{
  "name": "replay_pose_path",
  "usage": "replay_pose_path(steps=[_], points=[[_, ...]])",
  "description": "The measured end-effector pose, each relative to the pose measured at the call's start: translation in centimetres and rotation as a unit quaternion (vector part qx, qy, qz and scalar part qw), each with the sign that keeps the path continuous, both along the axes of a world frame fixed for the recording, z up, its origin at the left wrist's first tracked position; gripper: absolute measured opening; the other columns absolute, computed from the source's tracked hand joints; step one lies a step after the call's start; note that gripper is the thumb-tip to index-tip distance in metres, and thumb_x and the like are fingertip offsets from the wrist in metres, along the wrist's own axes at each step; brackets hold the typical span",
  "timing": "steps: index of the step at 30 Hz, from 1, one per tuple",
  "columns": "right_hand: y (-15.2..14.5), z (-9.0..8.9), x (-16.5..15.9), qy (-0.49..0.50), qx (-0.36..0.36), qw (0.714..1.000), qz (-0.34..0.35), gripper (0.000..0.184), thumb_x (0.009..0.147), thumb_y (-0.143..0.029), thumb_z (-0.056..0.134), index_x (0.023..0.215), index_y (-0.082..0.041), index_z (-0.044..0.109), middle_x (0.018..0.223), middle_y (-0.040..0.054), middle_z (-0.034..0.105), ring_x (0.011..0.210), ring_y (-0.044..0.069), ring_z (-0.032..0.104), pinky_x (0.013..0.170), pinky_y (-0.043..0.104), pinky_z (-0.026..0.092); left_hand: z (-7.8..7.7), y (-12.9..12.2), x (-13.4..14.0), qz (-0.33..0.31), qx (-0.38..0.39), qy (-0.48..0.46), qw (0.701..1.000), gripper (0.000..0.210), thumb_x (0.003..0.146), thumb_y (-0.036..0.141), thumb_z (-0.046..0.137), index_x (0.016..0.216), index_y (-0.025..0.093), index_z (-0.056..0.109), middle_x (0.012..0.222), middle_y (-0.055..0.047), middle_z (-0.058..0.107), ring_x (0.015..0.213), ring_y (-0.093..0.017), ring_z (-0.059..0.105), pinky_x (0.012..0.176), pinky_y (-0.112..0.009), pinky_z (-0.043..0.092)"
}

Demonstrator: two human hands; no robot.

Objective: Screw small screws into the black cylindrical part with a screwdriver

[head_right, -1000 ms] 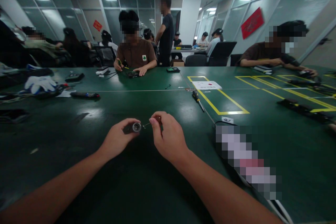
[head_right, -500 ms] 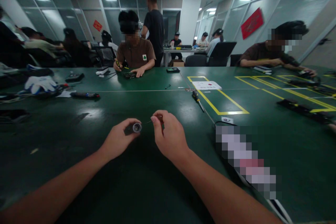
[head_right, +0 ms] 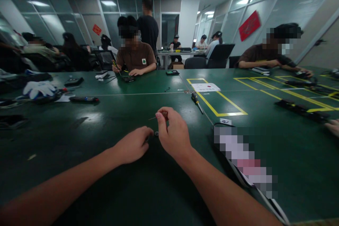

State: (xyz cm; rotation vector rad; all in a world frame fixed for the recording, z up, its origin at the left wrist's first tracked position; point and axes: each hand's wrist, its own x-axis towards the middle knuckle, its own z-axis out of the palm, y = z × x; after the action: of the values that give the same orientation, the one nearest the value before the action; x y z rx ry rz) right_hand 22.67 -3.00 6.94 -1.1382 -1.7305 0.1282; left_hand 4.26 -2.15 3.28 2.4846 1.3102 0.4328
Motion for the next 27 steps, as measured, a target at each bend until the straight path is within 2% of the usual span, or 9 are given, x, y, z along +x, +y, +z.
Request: replay_pose_path(steps=[3,6,11,15,21,25,27], points=[[0.1,-0.1,0.2,0.003,-0.003,1.0,-0.005,0.017,0.102,-0.031,0.049,0.101,-0.022,0.063,0.087,0.0053,0.074,0.081,0.021,0.07,0.074,0.034,0.049,-0.2,1.1,1.0,0.021,0.024,0.039,0.999,0.024,0.09,0.031,0.056,0.11,0.02,0.065,0.098,-0.01,0.068,0.087,-0.027,0.065,0.073,-0.038,0.052],[0.2,-0.2,0.3,0.006,-0.004,1.0,-0.008,0.017,0.102,-0.032,0.05,0.1,-0.022,0.063,0.087,0.005,0.074,0.081,0.021,0.07,0.073,0.034,0.049,-0.4,2.3,1.9,0.037,0.033,0.073,0.996,0.029,0.091,0.044,0.059,0.106,0.022,0.069,0.093,-0.01,0.068,0.082,-0.028,0.066,0.07,-0.037,0.052],[0.1,0.0,0.2,0.002,-0.006,1.0,0.0,0.018,0.102,-0.032,0.049,0.099,-0.022,0.064,0.086,0.005,0.074,0.08,0.021,0.07,0.074,0.034,0.049,-0.6,3.5,3.0,0.018,0.034,0.114,0.993,0.03,0.097,0.04,0.051,0.105,0.021,0.073,0.095,-0.011,0.069,0.081,-0.027,0.069,0.07,-0.036,0.052],[0.1,0.0,0.2,0.004,-0.007,1.0,0.006,0.017,0.102,-0.032,0.049,0.1,-0.022,0.063,0.086,0.0049,0.074,0.081,0.022,0.071,0.075,0.034,0.049,-0.9,3.5,2.7,0.018,0.043,0.102,0.994,0.029,0.098,0.036,0.05,0.1,0.019,0.073,0.094,-0.011,0.068,0.082,-0.027,0.069,0.072,-0.035,0.052],[0.1,-0.1,0.4,0.015,-0.009,1.0,0.006,0.018,0.103,-0.034,0.049,0.102,-0.022,0.063,0.088,0.005,0.074,0.081,0.022,0.071,0.075,0.034,0.05,-0.9,3.3,0.0,0.041,0.032,0.044,0.998,0.019,0.094,0.035,0.058,0.1,0.02,0.069,0.094,-0.008,0.069,0.08,-0.025,0.068,0.069,-0.032,0.05],[0.1,0.0,0.4,0.013,-0.011,1.0,0.01,0.018,0.103,-0.033,0.049,0.102,-0.022,0.063,0.087,0.0046,0.074,0.081,0.021,0.071,0.074,0.033,0.049,-0.3,3.3,-3.6,0.097,0.025,-0.007,0.995,0.021,0.095,0.036,0.054,0.104,0.022,0.067,0.092,-0.005,0.072,0.08,-0.024,0.068,0.065,-0.03,0.046],[0.1,0.0,0.4,0.013,-0.015,1.0,0.012,0.018,0.103,-0.033,0.049,0.102,-0.022,0.063,0.086,0.0041,0.073,0.08,0.021,0.071,0.073,0.032,0.048,0.1,3.4,-5.9,0.127,0.034,-0.037,0.991,0.025,0.097,0.035,0.049,0.109,0.021,0.066,0.095,-0.004,0.072,0.086,-0.023,0.069,0.069,-0.029,0.047]])
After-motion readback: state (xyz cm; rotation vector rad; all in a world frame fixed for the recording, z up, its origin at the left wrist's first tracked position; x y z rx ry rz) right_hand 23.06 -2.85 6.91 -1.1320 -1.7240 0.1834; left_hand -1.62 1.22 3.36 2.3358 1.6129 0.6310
